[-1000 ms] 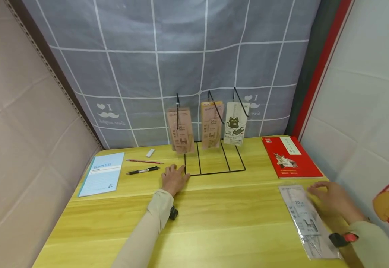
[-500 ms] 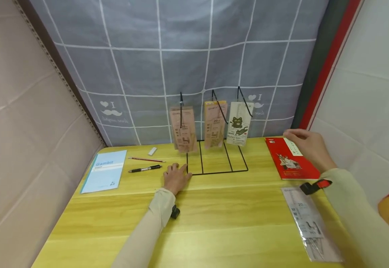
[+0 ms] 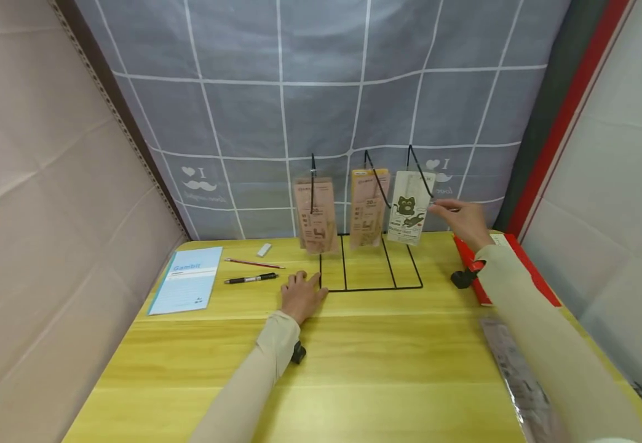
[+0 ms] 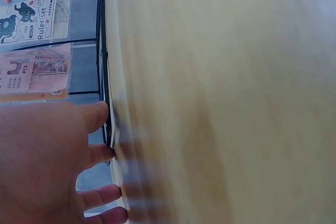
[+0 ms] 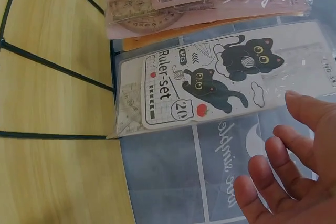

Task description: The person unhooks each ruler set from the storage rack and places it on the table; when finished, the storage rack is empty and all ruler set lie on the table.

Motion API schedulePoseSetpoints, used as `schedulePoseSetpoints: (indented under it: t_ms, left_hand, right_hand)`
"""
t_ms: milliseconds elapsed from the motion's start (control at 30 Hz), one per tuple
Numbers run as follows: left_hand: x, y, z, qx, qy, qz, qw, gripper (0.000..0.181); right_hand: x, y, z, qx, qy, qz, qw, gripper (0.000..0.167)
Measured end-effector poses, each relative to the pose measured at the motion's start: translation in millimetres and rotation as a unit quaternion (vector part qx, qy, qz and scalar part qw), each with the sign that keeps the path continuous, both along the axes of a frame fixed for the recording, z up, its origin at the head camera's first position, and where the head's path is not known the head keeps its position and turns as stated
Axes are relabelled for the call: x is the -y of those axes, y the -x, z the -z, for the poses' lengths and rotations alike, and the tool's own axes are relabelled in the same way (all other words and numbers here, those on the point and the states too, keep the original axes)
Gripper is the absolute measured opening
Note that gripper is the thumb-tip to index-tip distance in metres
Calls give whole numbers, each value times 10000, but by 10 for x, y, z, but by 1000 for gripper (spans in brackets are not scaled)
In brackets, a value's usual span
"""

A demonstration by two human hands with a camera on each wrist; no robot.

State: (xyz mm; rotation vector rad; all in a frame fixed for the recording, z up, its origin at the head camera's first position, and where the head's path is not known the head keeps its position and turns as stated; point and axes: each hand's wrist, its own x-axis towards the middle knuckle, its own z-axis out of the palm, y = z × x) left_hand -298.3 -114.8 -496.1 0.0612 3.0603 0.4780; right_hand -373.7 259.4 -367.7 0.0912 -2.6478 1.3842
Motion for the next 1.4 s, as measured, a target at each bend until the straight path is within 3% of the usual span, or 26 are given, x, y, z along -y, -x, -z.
schedulePoseSetpoints:
  t_ms: [300,667,1000,1400]
  left_hand:
    - [-18,-6,13,-56,7,-38,10000,55]
    - [-12,6,34,-79,20,-38,10000,55]
    - [-14,29,54,-81,57,-67,9999,55]
    - [-1,-9,33,-41,-24,14,10000,56]
  right_hand:
    - [109,195,-30,-184,-148,-115,9997,67]
    - [142,127,-11,-457,-327,77,9984,60]
    - [125,-121,-70,-256,-276,-59,9993,69]
    - [59,-526,-9,-210,-551,-106,9982,70]
